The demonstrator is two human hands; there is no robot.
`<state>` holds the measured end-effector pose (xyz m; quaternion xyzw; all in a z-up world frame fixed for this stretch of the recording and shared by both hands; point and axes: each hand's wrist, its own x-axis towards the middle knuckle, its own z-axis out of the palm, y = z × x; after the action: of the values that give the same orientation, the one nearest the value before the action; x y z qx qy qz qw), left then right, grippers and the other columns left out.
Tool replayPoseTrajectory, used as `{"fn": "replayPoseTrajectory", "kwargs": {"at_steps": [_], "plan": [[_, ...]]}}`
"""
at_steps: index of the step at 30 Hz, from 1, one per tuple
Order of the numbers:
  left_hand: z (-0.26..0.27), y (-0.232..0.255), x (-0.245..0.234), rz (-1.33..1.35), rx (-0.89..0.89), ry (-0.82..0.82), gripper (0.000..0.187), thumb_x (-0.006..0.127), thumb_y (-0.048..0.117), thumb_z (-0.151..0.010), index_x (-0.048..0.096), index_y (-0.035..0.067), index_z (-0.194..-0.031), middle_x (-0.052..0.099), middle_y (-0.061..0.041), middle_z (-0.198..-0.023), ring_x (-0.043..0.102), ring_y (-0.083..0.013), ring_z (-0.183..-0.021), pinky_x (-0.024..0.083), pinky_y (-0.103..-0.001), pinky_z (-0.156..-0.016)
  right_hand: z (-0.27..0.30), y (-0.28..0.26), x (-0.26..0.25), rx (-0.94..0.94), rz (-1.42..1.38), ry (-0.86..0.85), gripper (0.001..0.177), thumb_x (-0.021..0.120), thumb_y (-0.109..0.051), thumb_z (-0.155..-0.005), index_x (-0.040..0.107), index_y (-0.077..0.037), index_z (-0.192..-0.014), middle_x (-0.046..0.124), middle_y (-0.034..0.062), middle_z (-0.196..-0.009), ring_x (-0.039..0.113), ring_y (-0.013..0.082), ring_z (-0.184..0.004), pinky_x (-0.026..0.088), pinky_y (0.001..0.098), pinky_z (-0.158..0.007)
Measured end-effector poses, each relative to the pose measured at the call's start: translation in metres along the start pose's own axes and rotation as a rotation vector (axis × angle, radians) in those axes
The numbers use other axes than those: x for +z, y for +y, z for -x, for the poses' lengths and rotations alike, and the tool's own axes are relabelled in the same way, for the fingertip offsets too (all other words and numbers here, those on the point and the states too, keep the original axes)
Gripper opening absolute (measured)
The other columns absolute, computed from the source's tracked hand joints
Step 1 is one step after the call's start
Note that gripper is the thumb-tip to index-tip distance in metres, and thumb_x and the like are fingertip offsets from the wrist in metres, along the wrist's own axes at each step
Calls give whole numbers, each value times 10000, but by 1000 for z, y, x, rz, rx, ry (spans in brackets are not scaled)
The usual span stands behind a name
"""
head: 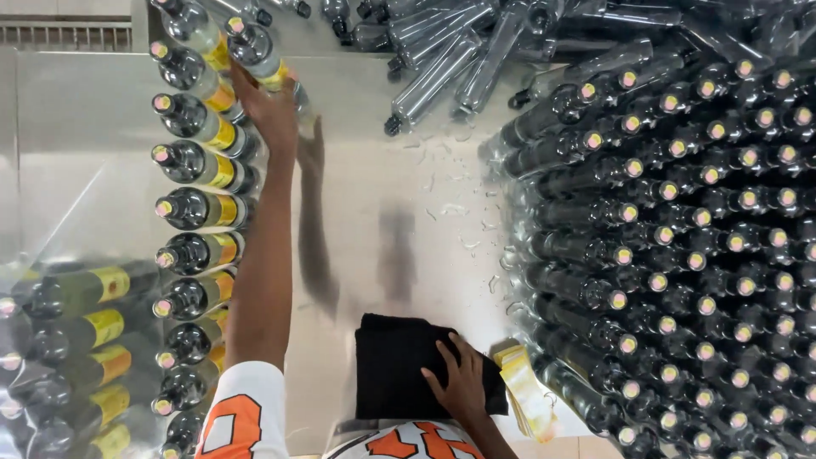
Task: Manually applying adhesive labels to plastic bottles on a production line table.
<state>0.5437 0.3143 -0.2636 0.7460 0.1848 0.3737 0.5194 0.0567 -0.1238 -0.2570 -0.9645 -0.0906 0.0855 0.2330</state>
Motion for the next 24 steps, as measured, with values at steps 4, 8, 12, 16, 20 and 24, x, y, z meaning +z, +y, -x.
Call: {"fn": "replayPoseTrajectory", "kwargs": {"at_steps": [4,8,12,16,20,24], "plan": [[37,-47,7,-80,57,92,970,1042,-5,-858,435,118,-1604,528,-170,-1572,638,-308,-1291,549,-435,-1127,1,0,1,30,-1,-15,693,772,-571,-951,614,-226,-1530,469,89,-1679,479,387,-1471,483,585,-1152],[30,-38,5,-24,-190,140,562,972,80,-860,624,148,-1297,700,-31,-944,695,-148,-787,641,-306,-753,-2,0,1,3,-1,13,663,772,-557,-959,635,-211,-1508,484,90,-1666,490,378,-1467,483,581,-1153],[18,-35,10,-44,-285,180,550,1007,119,-787,635,162,-1190,801,-59,-972,781,-180,-768,669,-301,-673,-3,-1,-1,-8,1,31,647,760,-558,-968,648,-200,-1495,497,98,-1656,505,357,-1475,463,564,-1171],[12,-32,16,10,-292,257,271,915,48,-830,698,97,-985,837,-76,-850,819,-161,-672,686,-257,-581,-2,1,1,-37,7,49,623,755,-551,-978,657,-189,-1476,516,103,-1632,523,362,-1452,477,552,-1159],[14,-20,22,15,-307,280,102,835,171,-887,792,79,-880,882,-81,-786,853,-165,-641,709,-266,-534,-2,2,3,-64,20,50,626,736,-564,-997,646,-178,-1482,505,111,-1633,517,353,-1467,480,565,-1149],[37,47,40,105,-486,220,120,805,171,-930,738,73,-914,852,-81,-780,752,-131,-493,622,-212,-395,-1,4,3,-36,4,21,615,723,-569,-1007,640,-200,-1491,521,107,-1621,513,342,-1464,457,554,-1155]]}}
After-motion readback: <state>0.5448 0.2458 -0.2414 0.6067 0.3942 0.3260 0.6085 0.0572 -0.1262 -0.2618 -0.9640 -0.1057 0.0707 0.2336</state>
